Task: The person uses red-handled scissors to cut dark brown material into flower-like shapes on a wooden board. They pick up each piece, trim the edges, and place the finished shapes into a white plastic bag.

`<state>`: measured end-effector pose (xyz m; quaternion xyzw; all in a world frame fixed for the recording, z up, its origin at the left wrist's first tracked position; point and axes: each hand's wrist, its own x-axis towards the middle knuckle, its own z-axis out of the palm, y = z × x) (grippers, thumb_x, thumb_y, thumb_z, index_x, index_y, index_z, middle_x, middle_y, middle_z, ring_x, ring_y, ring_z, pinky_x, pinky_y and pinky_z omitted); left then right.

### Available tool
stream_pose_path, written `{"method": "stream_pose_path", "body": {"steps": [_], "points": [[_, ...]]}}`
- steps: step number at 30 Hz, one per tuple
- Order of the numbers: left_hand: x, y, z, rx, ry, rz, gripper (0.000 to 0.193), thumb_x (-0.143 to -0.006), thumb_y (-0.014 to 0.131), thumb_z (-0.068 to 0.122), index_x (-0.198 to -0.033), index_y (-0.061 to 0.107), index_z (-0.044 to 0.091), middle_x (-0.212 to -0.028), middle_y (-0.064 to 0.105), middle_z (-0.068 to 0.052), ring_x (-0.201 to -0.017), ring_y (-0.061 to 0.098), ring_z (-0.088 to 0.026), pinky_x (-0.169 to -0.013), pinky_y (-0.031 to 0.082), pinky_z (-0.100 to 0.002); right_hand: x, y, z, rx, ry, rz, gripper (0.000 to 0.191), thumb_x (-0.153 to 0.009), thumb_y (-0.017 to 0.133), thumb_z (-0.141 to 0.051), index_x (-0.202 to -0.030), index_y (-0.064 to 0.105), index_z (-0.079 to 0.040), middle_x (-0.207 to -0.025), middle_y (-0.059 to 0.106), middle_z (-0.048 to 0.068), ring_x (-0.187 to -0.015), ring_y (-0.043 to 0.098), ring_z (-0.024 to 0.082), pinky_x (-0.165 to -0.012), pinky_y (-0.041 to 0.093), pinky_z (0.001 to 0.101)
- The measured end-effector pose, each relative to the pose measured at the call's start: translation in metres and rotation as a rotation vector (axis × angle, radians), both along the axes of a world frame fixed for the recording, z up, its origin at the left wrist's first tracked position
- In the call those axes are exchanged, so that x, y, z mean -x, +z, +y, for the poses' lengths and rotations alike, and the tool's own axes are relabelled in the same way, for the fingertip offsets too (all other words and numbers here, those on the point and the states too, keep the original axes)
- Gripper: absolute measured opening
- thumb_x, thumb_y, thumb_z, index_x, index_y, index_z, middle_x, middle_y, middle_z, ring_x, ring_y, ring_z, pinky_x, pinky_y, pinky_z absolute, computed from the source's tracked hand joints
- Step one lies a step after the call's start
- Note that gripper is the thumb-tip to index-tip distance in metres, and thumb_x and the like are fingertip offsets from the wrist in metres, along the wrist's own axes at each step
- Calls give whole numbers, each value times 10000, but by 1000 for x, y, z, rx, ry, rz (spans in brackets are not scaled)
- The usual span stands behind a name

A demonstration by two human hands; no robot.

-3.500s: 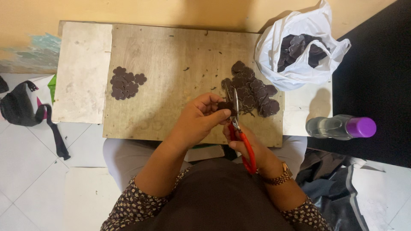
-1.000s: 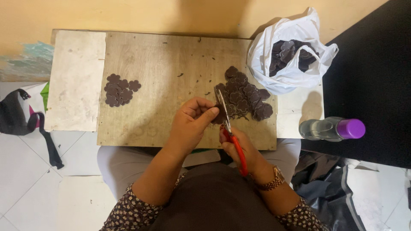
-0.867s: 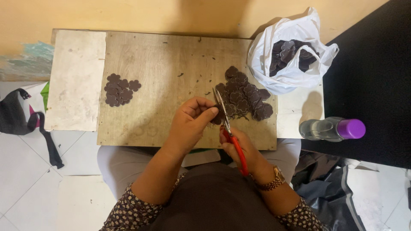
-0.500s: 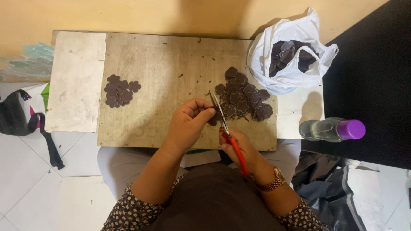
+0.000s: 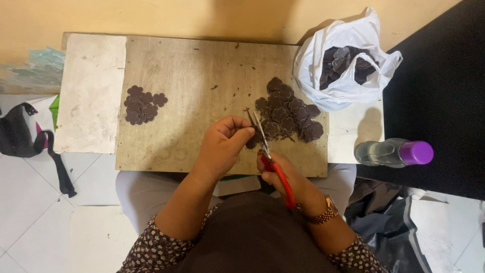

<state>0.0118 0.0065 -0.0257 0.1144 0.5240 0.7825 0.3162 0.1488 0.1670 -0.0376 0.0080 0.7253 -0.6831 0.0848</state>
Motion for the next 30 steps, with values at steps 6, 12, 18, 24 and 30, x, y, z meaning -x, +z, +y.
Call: {"method": "stream_pose_path", "body": {"steps": [6,12,18,24,30], "points": [[-2,3,0,-9,1,-19,67,-972,646,41,-999,666,-17,-877,723,-71,-779,666,-120,-722,557,-275,1,1,-2,74,-27,-36,208,-915,616,-224,-1027,532,-71,-859,485,-19,-762,454,86,-664,431,244],[-3,3,1,-10,-7,-25,74,-980,644,46,-1006,661,-20,-881,721,-70,-784,665,-120,-738,559,-274,1,5,-6,33,-42,-31,142,-932,600,-177,-994,539,-65,-799,488,-19,-721,453,84,-636,423,248],[-3,2,2,-37,-1,-35,72,-982,644,46,-1010,660,-18,-886,716,-76,-783,655,-123,-727,551,-281,0,8,-8,28,-69,-68,106,-886,563,-125,-965,534,-61,-797,494,-15,-704,458,91,-632,437,258],[0,-1,0,-20,-33,-5,73,-983,640,58,-997,657,-12,-878,722,-84,-781,668,-138,-726,561,-289,0,4,-6,32,-49,9,81,-904,560,-114,-942,514,-60,-804,469,-17,-724,442,97,-648,428,265],[7,-4,-6,-12,-68,-59,72,-961,657,47,-1002,665,-11,-902,726,-76,-794,670,-129,-728,561,-278,0,0,-2,-35,-21,5,83,-911,564,-128,-937,529,-57,-798,483,-10,-749,447,100,-673,439,266]]}}
